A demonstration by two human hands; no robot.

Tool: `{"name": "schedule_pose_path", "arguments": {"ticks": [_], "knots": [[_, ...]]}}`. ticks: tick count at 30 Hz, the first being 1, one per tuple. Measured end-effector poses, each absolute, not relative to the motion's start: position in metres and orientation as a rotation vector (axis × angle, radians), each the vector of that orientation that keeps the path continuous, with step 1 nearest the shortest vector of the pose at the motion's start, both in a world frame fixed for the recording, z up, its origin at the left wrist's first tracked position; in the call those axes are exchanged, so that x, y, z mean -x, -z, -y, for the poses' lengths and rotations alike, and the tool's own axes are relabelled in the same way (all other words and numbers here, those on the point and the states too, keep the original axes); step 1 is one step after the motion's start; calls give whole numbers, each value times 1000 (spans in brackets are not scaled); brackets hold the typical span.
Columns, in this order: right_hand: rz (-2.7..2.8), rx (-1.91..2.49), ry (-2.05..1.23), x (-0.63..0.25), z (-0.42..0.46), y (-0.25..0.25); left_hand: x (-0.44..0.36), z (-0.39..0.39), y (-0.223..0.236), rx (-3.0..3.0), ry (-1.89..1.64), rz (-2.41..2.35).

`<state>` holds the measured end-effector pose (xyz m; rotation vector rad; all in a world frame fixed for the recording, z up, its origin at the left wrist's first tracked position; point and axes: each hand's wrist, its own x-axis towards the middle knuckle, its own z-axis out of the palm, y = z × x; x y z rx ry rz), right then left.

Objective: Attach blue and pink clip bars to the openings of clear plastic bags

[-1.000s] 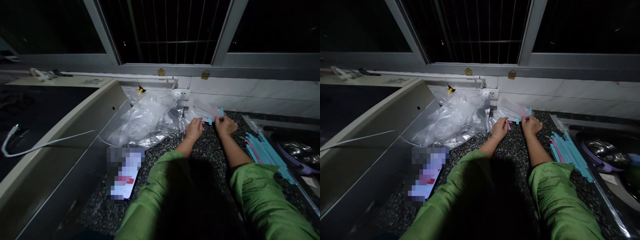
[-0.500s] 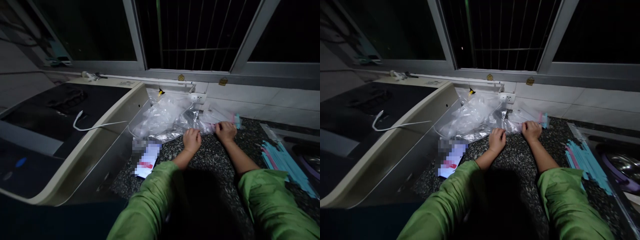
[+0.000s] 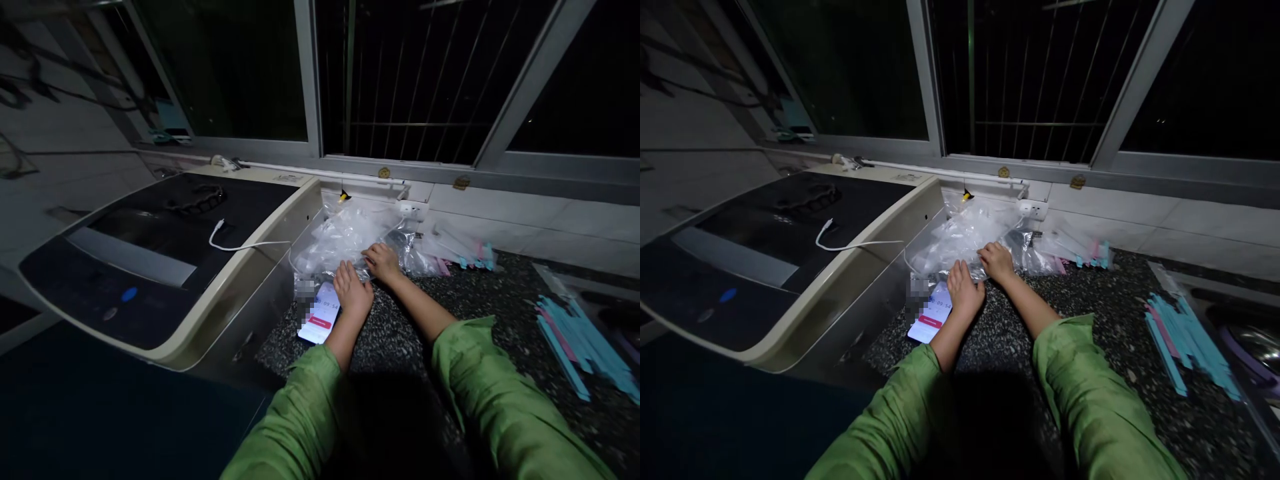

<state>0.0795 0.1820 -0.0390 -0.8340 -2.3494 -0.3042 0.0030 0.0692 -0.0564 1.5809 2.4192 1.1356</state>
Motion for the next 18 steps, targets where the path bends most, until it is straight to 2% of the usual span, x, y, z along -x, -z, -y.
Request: {"name": "schedule_pose_path", "arguments": {"ticks": [9,18], "knots": [[2210,905,405,-92,-169,20,-6,-71,53,-1563,-1114,-2315],[1979,920,205,-144,-130,7,-8,-68,42,-1626,-1562,-2092]]}}
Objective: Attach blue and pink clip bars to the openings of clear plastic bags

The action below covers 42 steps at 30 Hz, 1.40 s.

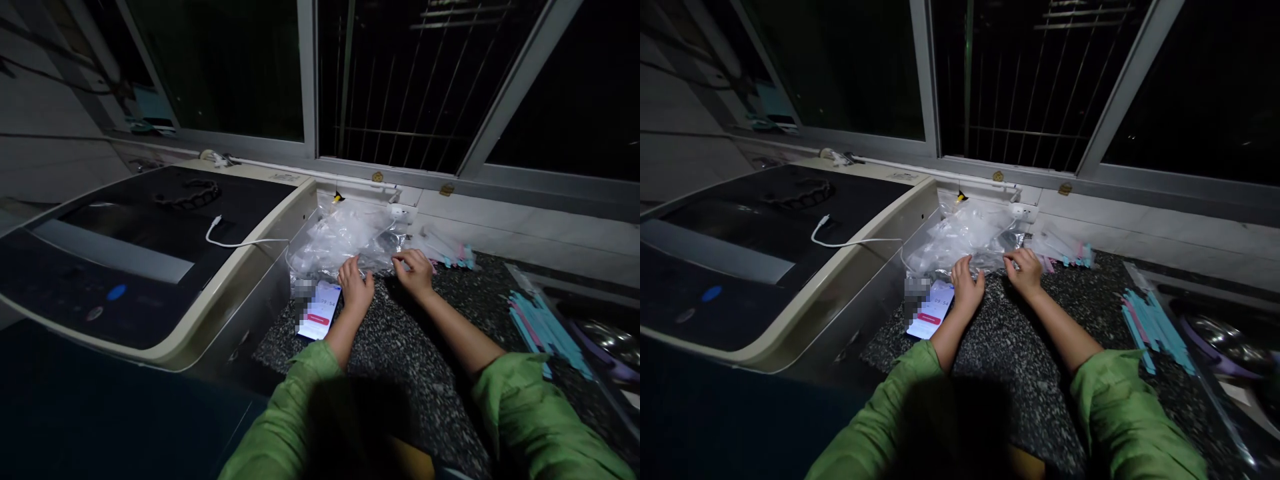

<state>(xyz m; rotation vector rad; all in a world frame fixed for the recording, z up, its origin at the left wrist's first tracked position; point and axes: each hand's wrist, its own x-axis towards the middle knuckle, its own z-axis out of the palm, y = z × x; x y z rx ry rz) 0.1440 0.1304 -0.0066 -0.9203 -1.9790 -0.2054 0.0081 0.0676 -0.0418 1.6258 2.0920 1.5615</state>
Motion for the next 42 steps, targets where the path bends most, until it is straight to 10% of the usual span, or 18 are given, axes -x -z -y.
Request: {"name": "schedule_pose_path", "arguments": {"ticks": [42], "knots": [[1438,1241,-832,-232,-28,43,-33,-18,47,-1445,-1234,-1304]]}}
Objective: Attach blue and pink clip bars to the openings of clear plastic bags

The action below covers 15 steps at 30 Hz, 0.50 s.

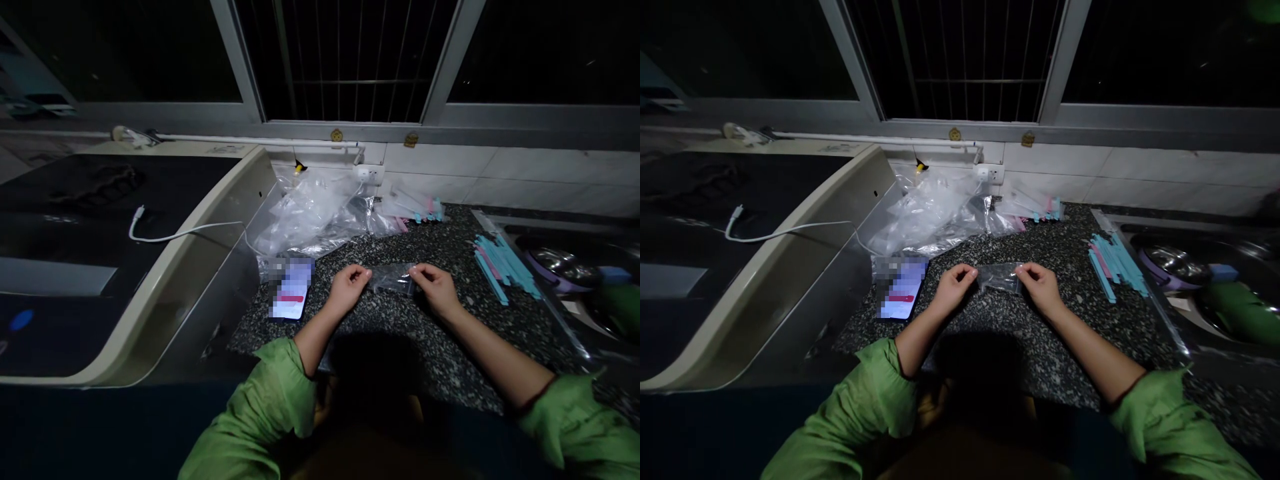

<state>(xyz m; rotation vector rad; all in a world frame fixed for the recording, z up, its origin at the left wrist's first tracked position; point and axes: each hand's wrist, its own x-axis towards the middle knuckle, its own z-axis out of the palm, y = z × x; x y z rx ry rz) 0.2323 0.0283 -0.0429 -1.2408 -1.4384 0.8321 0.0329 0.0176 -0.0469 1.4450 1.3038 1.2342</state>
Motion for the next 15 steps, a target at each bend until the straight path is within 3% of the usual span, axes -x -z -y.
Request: {"name": "schedule_pose_path", "arguments": {"ticks": [7,15], "knots": [[1362,1240,-823,-235,-29,39,-39,-15,45,-1437,-962,-1225],[1388,1241,-833,-230,-26,38,-41,-18,49,-1282,-992,-1181]]}}
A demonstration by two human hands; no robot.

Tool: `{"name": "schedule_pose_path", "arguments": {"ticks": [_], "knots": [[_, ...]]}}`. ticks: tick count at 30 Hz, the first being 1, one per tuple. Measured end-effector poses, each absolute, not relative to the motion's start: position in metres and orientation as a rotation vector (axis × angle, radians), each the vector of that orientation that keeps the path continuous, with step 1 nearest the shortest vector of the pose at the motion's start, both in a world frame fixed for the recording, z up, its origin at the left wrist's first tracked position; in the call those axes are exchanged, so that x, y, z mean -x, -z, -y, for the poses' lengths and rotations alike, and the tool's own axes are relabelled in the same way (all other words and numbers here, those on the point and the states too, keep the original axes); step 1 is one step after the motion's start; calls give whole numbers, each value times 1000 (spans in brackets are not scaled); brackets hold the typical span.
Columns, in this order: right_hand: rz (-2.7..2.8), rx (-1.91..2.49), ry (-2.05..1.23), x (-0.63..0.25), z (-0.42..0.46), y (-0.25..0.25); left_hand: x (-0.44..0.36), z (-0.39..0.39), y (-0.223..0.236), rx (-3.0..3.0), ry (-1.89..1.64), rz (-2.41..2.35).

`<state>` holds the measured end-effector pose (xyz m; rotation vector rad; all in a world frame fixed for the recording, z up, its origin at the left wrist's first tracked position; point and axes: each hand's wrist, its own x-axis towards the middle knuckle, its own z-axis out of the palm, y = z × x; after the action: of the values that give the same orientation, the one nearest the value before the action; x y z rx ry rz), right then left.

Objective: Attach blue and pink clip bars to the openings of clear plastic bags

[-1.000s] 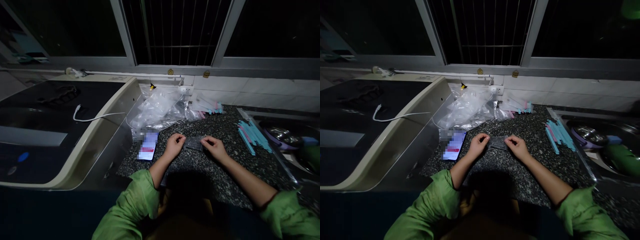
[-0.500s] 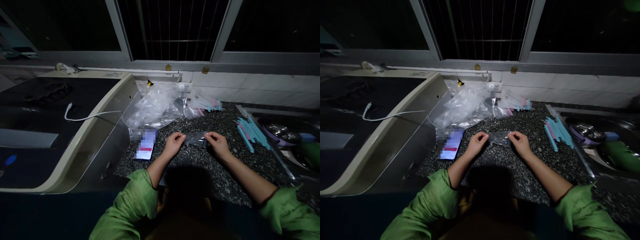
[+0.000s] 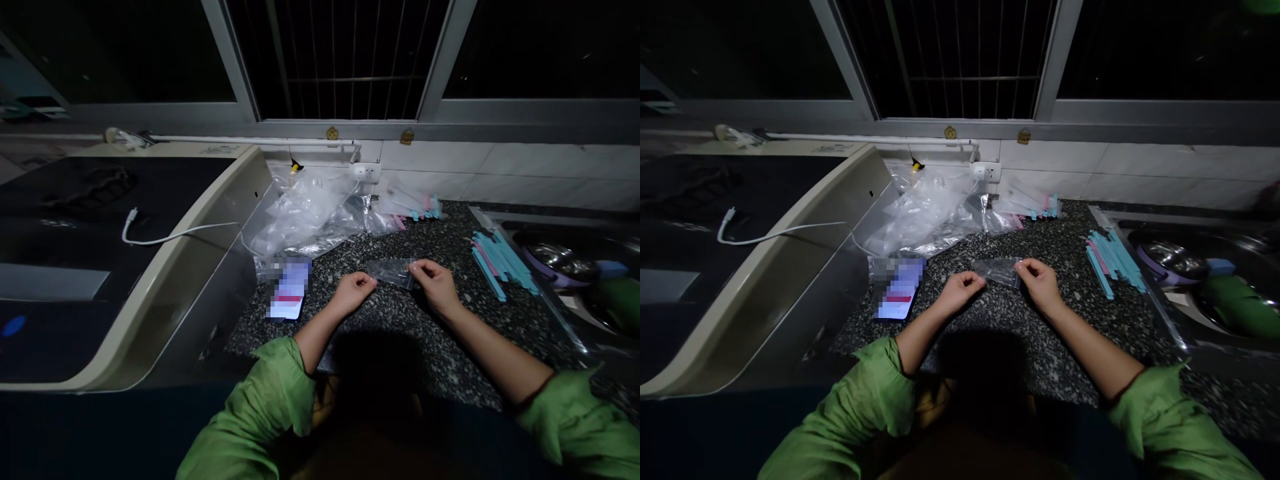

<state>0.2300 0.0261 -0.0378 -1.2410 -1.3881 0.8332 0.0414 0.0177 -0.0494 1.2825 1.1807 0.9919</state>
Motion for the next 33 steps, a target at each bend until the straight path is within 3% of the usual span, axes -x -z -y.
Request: {"name": "schedule_pose_path", "arguments": {"ticks": [11,19,25,33], "knots": [[1621,1297,-718,-228,-25,43,-34,-23,55,-1192,-1140,-1122],[1484,1350,-838,-232,-26,39,-28,-16,54,-2151,-1611,-1340],[1470,1368,-917,-226,-23,36,-30,-15,57,-2525,-1487,-1404],[1484,1346,-968,-225,-23,35,-20,-8,52,-2412,-1313,-1654]]}}
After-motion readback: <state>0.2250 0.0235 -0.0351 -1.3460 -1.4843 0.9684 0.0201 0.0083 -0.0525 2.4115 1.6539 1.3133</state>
